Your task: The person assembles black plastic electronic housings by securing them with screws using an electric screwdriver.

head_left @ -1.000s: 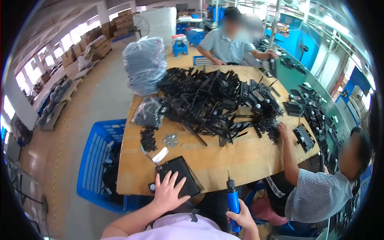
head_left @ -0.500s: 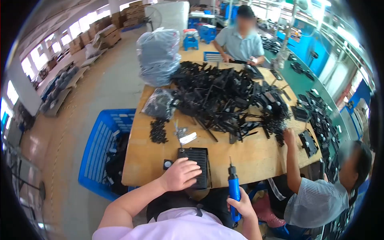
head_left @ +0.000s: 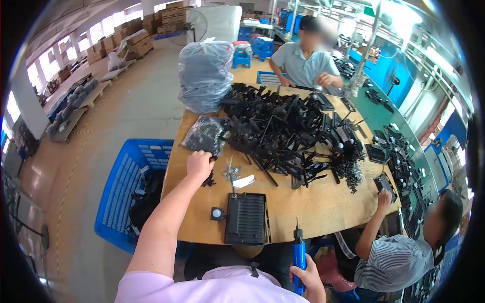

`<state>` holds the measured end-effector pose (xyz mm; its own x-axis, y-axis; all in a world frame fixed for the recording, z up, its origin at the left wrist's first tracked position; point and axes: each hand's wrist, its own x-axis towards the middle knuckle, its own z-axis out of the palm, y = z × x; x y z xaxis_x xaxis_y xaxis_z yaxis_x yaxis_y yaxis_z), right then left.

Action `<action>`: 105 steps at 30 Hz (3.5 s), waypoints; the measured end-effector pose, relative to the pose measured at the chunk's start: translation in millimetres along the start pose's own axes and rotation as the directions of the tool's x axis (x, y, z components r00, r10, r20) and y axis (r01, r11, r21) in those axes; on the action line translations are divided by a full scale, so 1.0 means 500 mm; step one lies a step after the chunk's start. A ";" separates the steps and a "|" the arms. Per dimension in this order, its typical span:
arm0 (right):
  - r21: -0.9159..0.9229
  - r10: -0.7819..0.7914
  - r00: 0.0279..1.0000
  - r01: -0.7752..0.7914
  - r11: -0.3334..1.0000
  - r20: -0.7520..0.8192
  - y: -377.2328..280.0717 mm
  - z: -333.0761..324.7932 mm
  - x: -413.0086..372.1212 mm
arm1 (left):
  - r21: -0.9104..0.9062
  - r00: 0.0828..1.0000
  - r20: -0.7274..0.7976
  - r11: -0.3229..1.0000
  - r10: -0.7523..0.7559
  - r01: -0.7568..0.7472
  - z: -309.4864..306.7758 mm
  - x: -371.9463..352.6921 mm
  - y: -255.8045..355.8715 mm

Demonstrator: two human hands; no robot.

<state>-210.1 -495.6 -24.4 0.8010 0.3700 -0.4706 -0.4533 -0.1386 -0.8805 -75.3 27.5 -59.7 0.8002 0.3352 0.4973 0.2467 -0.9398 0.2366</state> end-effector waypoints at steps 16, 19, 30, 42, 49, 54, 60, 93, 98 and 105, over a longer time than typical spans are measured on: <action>-0.004 0.057 0.998 -0.057 0.998 0.025 0.014 -0.009 -0.021 | 0.211 0.988 0.083 0.967 0.128 -0.142 0.035 0.006 0.006; -0.070 0.081 0.997 -0.080 0.994 0.019 0.003 -0.005 -0.023 | 0.262 0.983 0.079 0.948 0.164 -0.180 0.079 -0.004 -0.022; -0.003 -0.164 0.986 0.164 0.986 -0.021 0.076 -0.022 -0.005 | -0.768 0.893 0.104 0.535 -0.438 0.352 -0.059 -0.041 0.052; -0.096 -0.001 0.892 0.050 0.994 0.452 -0.069 0.017 0.002 | -0.713 0.704 0.699 0.047 0.122 0.700 -0.243 -0.234 0.232; -0.233 0.090 0.854 0.037 0.972 0.513 -0.081 0.041 0.000 | -0.642 0.604 0.756 0.105 0.255 0.760 -0.222 -0.235 0.271; -0.292 0.113 0.849 0.051 0.955 0.517 -0.078 0.039 -0.002 | -0.642 0.577 0.759 0.199 0.302 0.740 -0.210 -0.233 0.272; -0.297 0.119 0.849 0.046 0.954 0.514 -0.069 0.036 -0.002 | -0.681 0.610 0.732 0.327 0.302 0.655 -0.217 -0.220 0.284; -0.004 0.118 0.771 -0.148 0.989 0.626 0.000 -0.025 -0.033 | -0.759 0.473 0.636 0.384 0.610 0.525 -0.210 -0.222 0.323; 0.138 0.149 0.805 -0.275 0.952 0.574 -0.005 -0.039 -0.065 | -0.751 0.886 0.270 0.659 0.377 -0.052 -0.246 -0.257 0.304; 0.132 0.135 0.837 -0.239 0.962 0.531 0.004 -0.059 -0.068 | -0.545 0.857 0.279 0.806 0.433 -0.230 -0.227 -0.365 0.247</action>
<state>-226.6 -535.5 -12.1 0.4013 0.7787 -0.4823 -0.6789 -0.1007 -0.7273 -253.2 -142.4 -26.4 0.9452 -0.1383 0.2958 -0.2830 -0.7988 0.5309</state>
